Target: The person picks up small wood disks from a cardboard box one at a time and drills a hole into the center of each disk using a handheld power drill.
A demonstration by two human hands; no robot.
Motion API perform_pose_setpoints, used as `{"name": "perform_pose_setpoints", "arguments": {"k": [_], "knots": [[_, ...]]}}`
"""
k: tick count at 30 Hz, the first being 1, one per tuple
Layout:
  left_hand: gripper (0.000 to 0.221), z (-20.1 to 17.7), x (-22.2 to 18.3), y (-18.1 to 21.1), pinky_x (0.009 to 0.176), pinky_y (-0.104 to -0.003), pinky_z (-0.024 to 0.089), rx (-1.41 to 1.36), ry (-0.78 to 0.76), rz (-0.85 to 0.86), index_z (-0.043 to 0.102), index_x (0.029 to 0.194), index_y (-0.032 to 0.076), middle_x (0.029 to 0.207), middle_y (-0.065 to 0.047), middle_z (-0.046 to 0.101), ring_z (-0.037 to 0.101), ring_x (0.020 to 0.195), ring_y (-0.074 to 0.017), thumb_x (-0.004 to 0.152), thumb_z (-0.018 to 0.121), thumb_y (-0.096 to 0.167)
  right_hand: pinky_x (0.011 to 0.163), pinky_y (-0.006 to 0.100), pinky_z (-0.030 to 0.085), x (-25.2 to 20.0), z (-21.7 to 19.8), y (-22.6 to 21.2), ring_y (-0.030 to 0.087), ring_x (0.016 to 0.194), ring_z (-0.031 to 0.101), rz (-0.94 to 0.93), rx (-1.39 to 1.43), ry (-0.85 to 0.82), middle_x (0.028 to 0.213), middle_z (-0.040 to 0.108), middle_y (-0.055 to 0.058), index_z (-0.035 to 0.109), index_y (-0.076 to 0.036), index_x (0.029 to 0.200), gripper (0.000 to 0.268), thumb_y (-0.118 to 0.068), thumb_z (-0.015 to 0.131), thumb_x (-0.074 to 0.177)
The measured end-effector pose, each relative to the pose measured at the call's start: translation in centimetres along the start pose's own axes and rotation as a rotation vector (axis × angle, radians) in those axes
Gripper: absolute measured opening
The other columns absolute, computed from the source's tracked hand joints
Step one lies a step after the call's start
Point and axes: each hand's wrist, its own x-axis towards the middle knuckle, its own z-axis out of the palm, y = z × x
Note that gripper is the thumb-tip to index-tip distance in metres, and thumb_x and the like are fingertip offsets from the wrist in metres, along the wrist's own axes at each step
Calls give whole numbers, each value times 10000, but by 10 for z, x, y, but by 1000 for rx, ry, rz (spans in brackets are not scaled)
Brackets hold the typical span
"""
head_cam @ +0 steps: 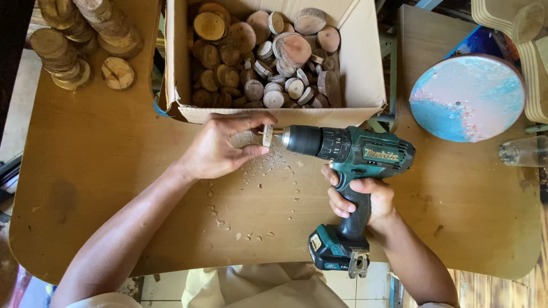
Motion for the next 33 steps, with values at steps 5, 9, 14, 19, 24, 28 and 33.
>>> {"name": "perform_pose_setpoints", "arguments": {"k": [5, 9, 14, 19, 24, 28, 33], "knots": [[353, -5, -4, -6, 868, -550, 461, -14, 27, 15, 570, 1081, -88, 1008, -303, 609, 610, 939, -439, 754, 679, -11, 421, 290, 428, -2, -3, -3, 111, 414, 413, -17, 19, -6, 866, 342, 81, 369, 12, 947, 328, -184, 550, 756], [326, -12, -4, 0, 859, -535, 486, -172, 37, -5, 545, 1125, -73, 1023, -293, 605, 629, 903, -424, 811, 595, -2, 425, 277, 428, 0, -1, -9, 94, 416, 403, -13, 20, -26, 843, 355, 81, 354, 21, 979, 370, -202, 550, 758], [351, -20, -2, 5, 866, -494, 507, -471, 52, -16, 487, 1193, -60, 1066, -312, 581, 625, 927, -375, 867, 523, 62, 420, 268, 421, 0, -4, -10, 88, 413, 390, -5, 21, -13, 804, 361, 74, 346, 18, 996, 398, -212, 557, 748], [360, -21, -3, 10, 892, -473, 499, -743, 56, -35, 450, 1244, -43, 1102, -310, 569, 611, 964, -364, 905, 435, 76, 420, 274, 424, 1, -6, -9, 98, 422, 408, -12, 6, -15, 855, 388, 95, 360, 19, 1010, 390, -205, 552, 755], [396, -21, -4, 15, 869, -441, 504, -831, 56, -44, 429, 1253, -75, 1079, -303, 562, 600, 941, -342, 883, 425, 67, 445, 259, 421, 3, -7, -9, 99, 413, 378, 45, -26, -30, 630, 356, 38, 348, 29, 1040, 439, -238, 546, 753], [403, -18, -4, 15, 848, -431, 517, -883, 81, -61, 432, 1220, -98, 1040, -285, 568, 612, 910, -331, 852, 453, 63, 455, 272, 419, 2, -19, -3, 113, 406, 378, 56, -26, -44, 574, 354, 40, 343, 36, 1038, 432, -228, 539, 758], [369, -18, -5, 12, 848, -397, 510, -1015, 72, -70, 388, 1178, -81, 1011, -275, 599, 629, 915, -337, 846, 480, 51, 450, 267, 424, 2, -30, 3, 110, 407, 384, 68, -41, -37, 542, 370, 40, 353, 49, 1060, 457, -228, 540, 748]]}}
